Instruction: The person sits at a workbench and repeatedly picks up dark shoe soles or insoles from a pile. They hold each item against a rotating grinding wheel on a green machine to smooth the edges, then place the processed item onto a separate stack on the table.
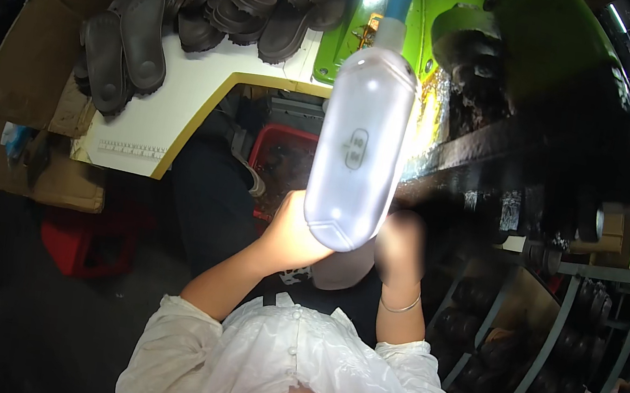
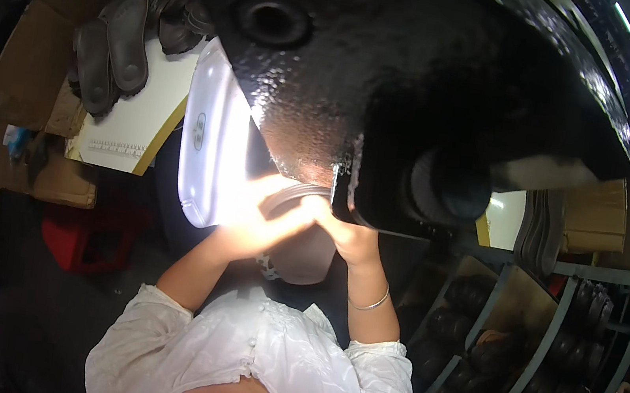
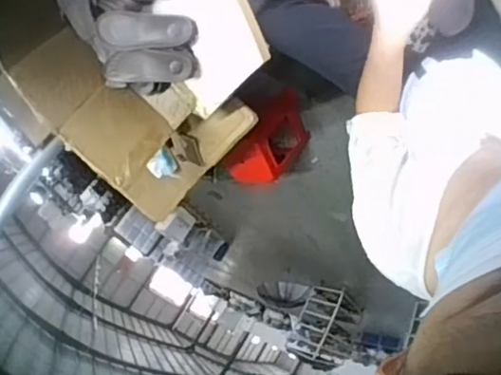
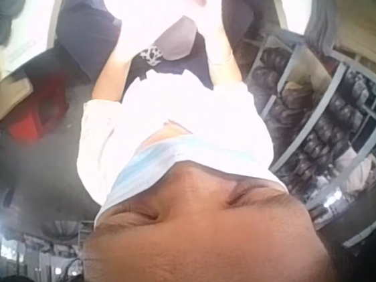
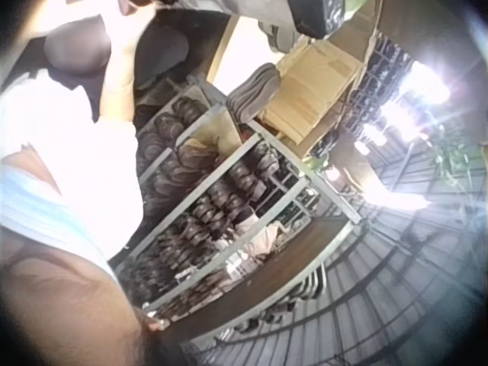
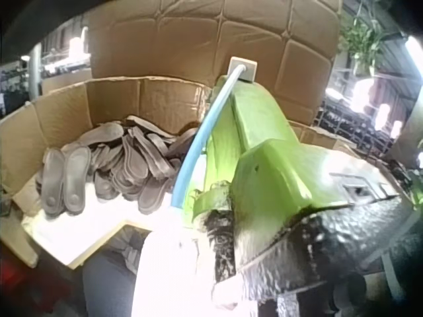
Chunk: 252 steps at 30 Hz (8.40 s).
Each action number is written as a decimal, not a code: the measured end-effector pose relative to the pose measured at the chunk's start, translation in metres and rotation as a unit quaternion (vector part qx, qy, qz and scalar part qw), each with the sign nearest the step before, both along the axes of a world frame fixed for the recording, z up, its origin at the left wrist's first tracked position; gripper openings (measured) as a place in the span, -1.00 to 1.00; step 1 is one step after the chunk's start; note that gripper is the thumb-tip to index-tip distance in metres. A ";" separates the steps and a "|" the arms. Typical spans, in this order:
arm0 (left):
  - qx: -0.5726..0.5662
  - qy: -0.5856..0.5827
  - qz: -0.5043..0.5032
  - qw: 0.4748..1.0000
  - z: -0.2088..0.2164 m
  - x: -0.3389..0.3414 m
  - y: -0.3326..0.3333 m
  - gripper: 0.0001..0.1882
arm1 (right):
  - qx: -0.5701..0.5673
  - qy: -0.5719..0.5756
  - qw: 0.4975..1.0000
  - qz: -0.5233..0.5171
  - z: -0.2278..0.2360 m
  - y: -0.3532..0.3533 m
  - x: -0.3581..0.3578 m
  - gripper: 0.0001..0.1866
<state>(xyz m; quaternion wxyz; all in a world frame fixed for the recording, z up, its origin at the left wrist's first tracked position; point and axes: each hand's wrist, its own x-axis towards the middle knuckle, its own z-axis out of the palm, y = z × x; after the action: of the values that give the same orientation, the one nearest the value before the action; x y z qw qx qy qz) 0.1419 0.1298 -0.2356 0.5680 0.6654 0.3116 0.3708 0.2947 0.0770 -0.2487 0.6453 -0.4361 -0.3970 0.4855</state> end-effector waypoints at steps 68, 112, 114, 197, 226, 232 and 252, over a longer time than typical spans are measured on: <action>0.304 0.330 0.531 0.719 -0.033 -0.198 0.178 -0.62 | -0.108 -0.302 0.940 -0.117 -0.075 0.016 0.061 -0.66; -0.088 -0.131 -0.040 0.987 0.014 -0.043 0.001 -0.59 | 0.077 0.069 0.951 -0.291 -0.004 -0.052 0.049 -0.62; -0.174 -0.151 -0.013 0.973 -0.001 -0.058 0.002 -0.66 | 0.092 0.125 0.945 -0.289 -0.015 -0.046 0.034 -0.62; -0.146 0.099 -0.002 0.984 -0.063 -0.079 0.017 -0.78 | 0.060 -0.113 0.945 -0.300 0.032 0.073 0.116 -0.52; -0.053 -0.243 0.003 0.969 0.003 -0.059 -0.010 -0.48 | -0.033 -0.205 0.949 0.236 -0.082 -0.019 0.029 -0.34; -0.061 -0.186 -0.033 0.980 0.005 0.001 -0.019 -0.70 | -0.218 -0.050 0.941 0.253 -0.085 -0.055 0.022 -0.66; -0.156 -0.104 -0.032 0.982 0.013 -0.013 -0.012 -0.70 | 0.073 0.127 0.956 -0.254 -0.009 -0.058 0.089 -0.60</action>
<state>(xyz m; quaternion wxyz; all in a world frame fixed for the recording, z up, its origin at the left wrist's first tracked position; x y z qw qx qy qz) 0.1285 0.1176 -0.2225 0.7058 0.5358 0.2832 0.3668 0.3836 0.0193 -0.2580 0.8226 -0.4089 -0.2221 0.3268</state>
